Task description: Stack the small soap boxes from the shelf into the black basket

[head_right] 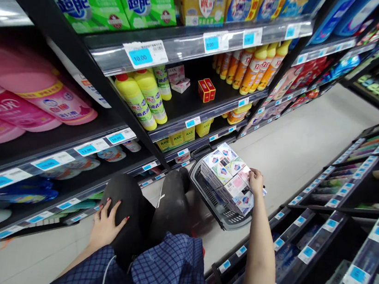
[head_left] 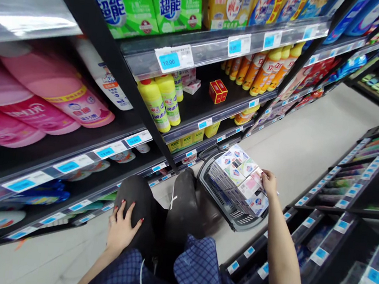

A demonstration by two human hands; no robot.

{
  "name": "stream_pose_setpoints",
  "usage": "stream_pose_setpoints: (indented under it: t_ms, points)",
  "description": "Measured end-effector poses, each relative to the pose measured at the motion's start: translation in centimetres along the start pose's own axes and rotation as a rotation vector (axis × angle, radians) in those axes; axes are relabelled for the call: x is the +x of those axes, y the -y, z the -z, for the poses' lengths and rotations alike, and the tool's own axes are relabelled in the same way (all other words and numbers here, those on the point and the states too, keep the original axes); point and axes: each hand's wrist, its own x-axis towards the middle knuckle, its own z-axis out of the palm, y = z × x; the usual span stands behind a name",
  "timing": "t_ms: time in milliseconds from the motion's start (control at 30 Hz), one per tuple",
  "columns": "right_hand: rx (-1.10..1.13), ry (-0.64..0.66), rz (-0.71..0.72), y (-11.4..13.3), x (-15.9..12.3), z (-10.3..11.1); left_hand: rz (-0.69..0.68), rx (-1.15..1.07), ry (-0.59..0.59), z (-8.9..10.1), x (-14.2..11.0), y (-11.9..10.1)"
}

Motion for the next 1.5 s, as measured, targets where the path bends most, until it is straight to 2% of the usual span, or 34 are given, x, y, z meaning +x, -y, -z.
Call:
stream_pose_setpoints:
  t_ms: [333,467,533,600,667,733,800,933,1033,1133,1333,1433,1500]
  points:
    - [0.034,-0.021,-0.025,0.3,-0.3,0.0,-0.011,0.027,-0.002,0.1,-0.1,0.0]
    - [0.047,-0.036,-0.036,1.1,-0.4,0.4,-0.004,0.029,0.006,0.1,-0.1,0.0]
    - [0.038,-0.109,-0.036,2.1,-0.9,1.0,-0.004,0.028,0.008,0.1,-0.1,0.0]
    - [0.014,-0.242,-0.081,3.2,-1.8,1.9,-0.003,0.022,0.004,0.1,-0.1,0.0]
    - [-0.021,-0.365,-0.171,4.3,-3.6,2.7,-0.006,0.016,-0.004,0.0,-0.1,0.0]
    - [-0.052,-0.423,-0.26,5.2,-6.0,2.9,-0.01,0.012,-0.012,-0.1,-0.1,0.0]
    - [-0.093,-0.403,-0.323,6.0,-8.9,2.4,-0.012,0.005,-0.017,-0.1,-0.1,-0.1]
    - [-0.225,-0.267,-0.401,7.2,-13.1,0.0,-0.008,-0.014,-0.002,0.0,0.0,-0.2]
    - [-0.204,-0.216,-0.427,7.9,-13.8,-1.4,-0.007,-0.02,0.001,0.3,0.0,-0.2]
    - [-0.142,-0.183,-0.487,8.2,-13.4,-1.9,-0.012,-0.015,0.006,0.4,0.0,-0.3]
    - [-0.219,-0.087,-0.496,9.1,-13.9,-0.3,-0.015,0.002,-0.03,0.2,-0.2,-0.2]
    - [-0.244,-0.172,-0.466,10.4,-14.3,1.5,-0.015,0.006,-0.046,-0.5,-0.2,0.1]
    - [-0.224,-0.286,-0.352,12.1,-13.5,2.5,-0.018,0.01,-0.068,-1.0,0.0,0.2]
